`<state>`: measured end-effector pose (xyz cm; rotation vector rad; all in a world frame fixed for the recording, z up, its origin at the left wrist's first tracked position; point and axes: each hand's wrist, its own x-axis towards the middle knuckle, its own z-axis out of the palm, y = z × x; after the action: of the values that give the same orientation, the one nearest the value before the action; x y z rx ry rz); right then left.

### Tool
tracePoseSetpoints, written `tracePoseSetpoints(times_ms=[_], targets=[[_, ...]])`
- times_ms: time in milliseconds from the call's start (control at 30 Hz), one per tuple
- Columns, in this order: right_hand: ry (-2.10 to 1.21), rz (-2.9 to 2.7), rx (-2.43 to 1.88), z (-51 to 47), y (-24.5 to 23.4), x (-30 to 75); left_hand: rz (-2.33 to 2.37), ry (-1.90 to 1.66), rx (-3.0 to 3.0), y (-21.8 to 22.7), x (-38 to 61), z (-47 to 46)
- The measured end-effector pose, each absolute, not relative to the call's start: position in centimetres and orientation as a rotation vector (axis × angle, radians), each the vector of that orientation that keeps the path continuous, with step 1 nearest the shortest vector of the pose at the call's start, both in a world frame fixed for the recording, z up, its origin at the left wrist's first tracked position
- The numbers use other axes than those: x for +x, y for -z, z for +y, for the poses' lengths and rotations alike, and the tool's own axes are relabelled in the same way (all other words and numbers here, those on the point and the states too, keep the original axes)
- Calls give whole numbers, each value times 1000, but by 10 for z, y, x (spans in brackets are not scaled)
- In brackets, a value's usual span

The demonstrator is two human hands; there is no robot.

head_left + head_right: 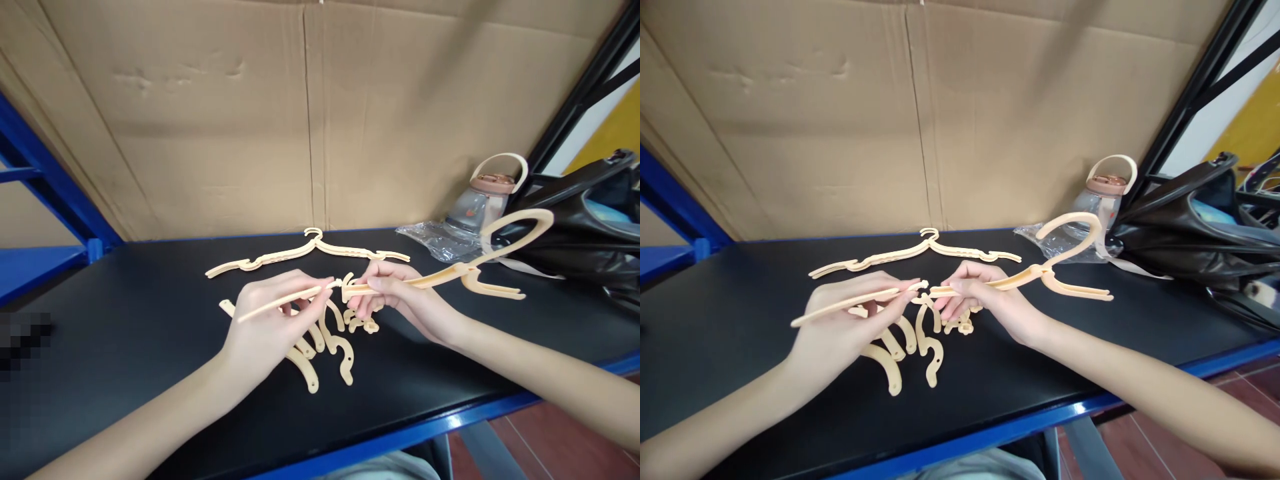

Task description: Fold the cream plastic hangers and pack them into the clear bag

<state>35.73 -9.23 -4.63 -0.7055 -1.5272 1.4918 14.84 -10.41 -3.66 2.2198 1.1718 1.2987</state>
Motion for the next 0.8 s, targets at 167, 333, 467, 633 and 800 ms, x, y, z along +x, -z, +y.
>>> tracePoseSetpoints(times_ms=[167,333,467,633,800], targets=[[-1489,-1492,-731,-94,48,353,1045,-1391,2381,43,146,-107],[-1486,-1492,-725,-92,47,353,936,-1183,2268,39,147,-103],[-1476,-1534,-695,-89,48,358,899,-995,1880,35,148,-98],[-1496,-1604,-695,-87,49,362,866,-870,1656,39,147,-90],[-1541,-1609,-687,-87,50,361,891,-774,1609,38,144,-85]])
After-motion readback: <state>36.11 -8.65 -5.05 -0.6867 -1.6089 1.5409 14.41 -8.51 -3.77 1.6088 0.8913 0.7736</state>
